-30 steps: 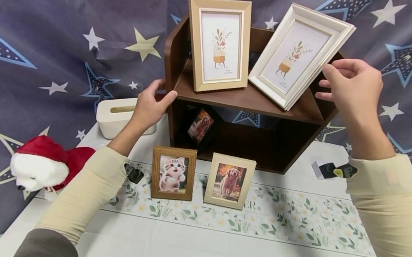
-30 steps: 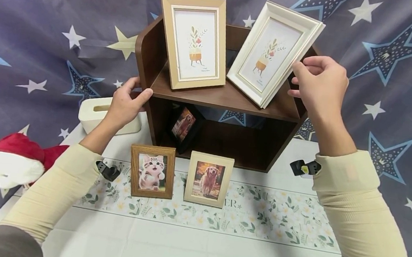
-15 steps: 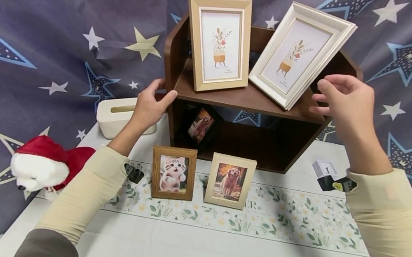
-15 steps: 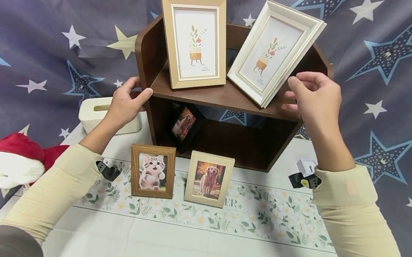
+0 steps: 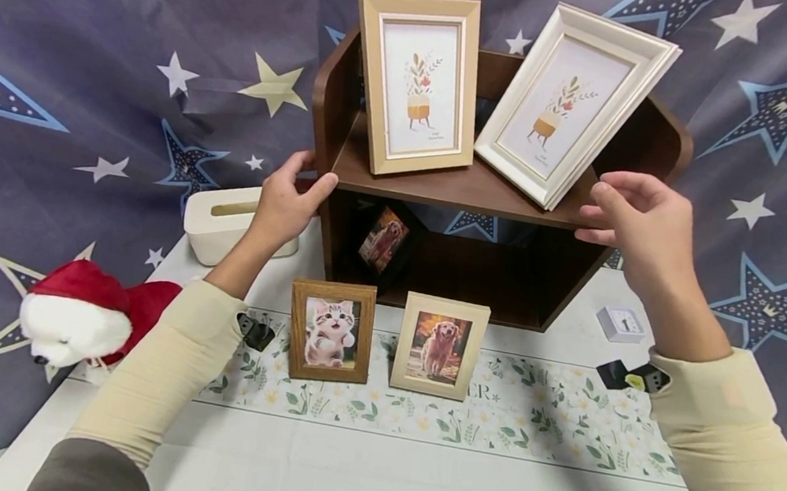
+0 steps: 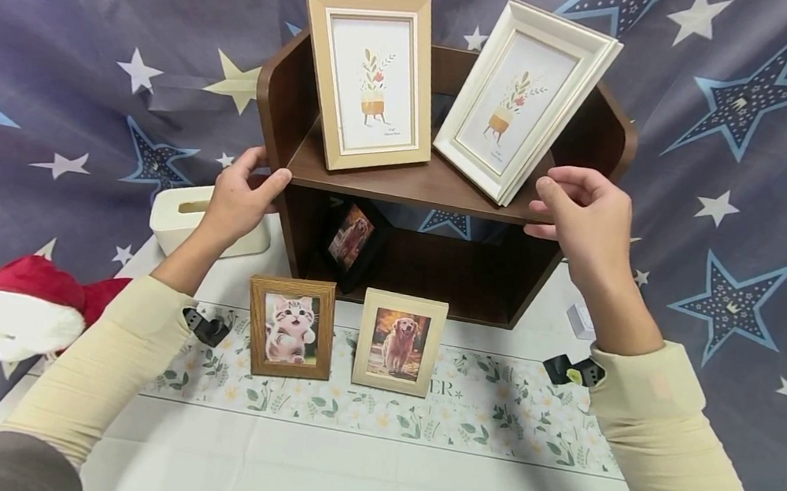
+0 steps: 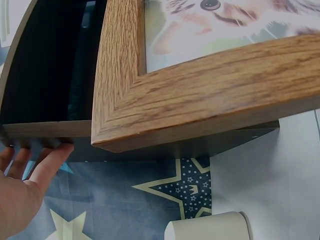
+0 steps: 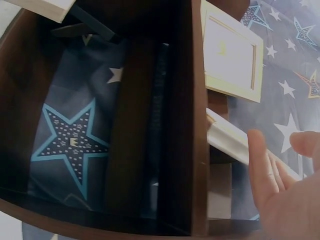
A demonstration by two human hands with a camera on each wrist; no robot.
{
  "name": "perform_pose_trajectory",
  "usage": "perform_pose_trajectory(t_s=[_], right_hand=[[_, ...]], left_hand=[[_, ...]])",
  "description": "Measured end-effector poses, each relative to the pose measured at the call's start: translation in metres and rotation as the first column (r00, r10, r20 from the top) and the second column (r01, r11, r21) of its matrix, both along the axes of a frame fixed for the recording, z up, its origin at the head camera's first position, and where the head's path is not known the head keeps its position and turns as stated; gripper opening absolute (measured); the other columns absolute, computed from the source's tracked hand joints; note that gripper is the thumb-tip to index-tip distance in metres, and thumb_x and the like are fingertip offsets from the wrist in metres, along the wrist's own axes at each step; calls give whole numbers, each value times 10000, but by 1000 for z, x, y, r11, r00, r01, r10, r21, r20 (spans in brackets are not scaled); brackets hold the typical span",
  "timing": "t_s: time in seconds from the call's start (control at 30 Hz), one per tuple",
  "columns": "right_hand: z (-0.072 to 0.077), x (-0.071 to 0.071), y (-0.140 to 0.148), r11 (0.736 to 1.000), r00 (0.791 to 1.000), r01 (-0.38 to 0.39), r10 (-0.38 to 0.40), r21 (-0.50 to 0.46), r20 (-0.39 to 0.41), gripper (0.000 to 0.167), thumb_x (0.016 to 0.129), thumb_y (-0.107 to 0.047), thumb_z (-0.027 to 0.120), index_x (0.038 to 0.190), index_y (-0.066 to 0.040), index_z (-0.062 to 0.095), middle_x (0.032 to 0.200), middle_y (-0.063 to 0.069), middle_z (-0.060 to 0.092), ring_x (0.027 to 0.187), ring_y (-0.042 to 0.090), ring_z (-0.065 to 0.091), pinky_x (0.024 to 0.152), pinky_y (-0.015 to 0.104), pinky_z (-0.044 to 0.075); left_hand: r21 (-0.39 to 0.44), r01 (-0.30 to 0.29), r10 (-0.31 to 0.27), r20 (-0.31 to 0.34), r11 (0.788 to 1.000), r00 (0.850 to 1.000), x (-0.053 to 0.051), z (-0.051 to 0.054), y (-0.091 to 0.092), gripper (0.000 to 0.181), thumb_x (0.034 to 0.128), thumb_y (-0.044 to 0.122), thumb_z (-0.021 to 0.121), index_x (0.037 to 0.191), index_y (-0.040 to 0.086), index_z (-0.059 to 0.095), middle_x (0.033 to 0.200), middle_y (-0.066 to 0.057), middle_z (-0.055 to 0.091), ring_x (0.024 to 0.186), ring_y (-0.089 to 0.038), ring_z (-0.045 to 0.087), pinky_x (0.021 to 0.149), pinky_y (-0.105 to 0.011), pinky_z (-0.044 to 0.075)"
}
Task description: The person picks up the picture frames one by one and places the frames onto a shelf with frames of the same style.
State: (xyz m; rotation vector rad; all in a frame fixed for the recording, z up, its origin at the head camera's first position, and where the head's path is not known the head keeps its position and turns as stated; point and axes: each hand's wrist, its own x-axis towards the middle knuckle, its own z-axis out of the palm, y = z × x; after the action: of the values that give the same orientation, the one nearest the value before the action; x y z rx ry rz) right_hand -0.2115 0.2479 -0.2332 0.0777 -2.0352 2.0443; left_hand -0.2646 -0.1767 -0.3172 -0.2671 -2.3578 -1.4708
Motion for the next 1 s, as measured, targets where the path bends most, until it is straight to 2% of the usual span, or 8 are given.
perform_pose_trajectory(t_s=[0.2, 0.57, 0.8, 1.0], right_hand=[[-17, 2, 1, 999, 1000, -15, 16, 42, -9, 131, 925, -123, 745, 1044, -100, 694, 898, -32, 700, 713, 112, 743, 575, 279, 621], [-39, 11, 1, 988, 998, -61, 58, 140, 25, 281, 935, -165, 744, 1160, -24, 653, 900, -46, 712, 762, 93, 742, 610, 269, 625], [-57, 13, 1, 982, 988, -155, 153, 107, 25, 165, 949, -108, 715, 1104, -70, 671, 917, -36, 699, 782, 95, 742, 621, 285, 629], [-70, 15, -1, 966, 984, -177, 171, 190, 45, 147, 956, -137, 715, 1090, -91, 679, 927, -43, 707, 796, 89, 739, 629, 288, 632]], left_hand=[[-1, -4, 4, 0, 1000, 1000, 0, -1, 0, 555, 990, 395, 639, 1432, 79, 533, 1360, -178, 626, 1124, -303, 665, 658, -116, 542], [4, -11, 11, -18, 1000, 1000, -2, -1, 0, 538, 984, 374, 648, 1415, 67, 549, 1350, -168, 634, 1112, -308, 676, 662, -106, 541], [0, -11, 11, -7, 1000, 1000, -1, 0, 0, 561, 985, 388, 640, 1435, 70, 533, 1359, -177, 629, 1130, -315, 667, 662, -109, 541], [3, -8, 8, -3, 1000, 1000, 0, 0, 0, 557, 985, 391, 641, 1432, 76, 536, 1360, -178, 629, 1139, -319, 665, 661, -110, 541]])
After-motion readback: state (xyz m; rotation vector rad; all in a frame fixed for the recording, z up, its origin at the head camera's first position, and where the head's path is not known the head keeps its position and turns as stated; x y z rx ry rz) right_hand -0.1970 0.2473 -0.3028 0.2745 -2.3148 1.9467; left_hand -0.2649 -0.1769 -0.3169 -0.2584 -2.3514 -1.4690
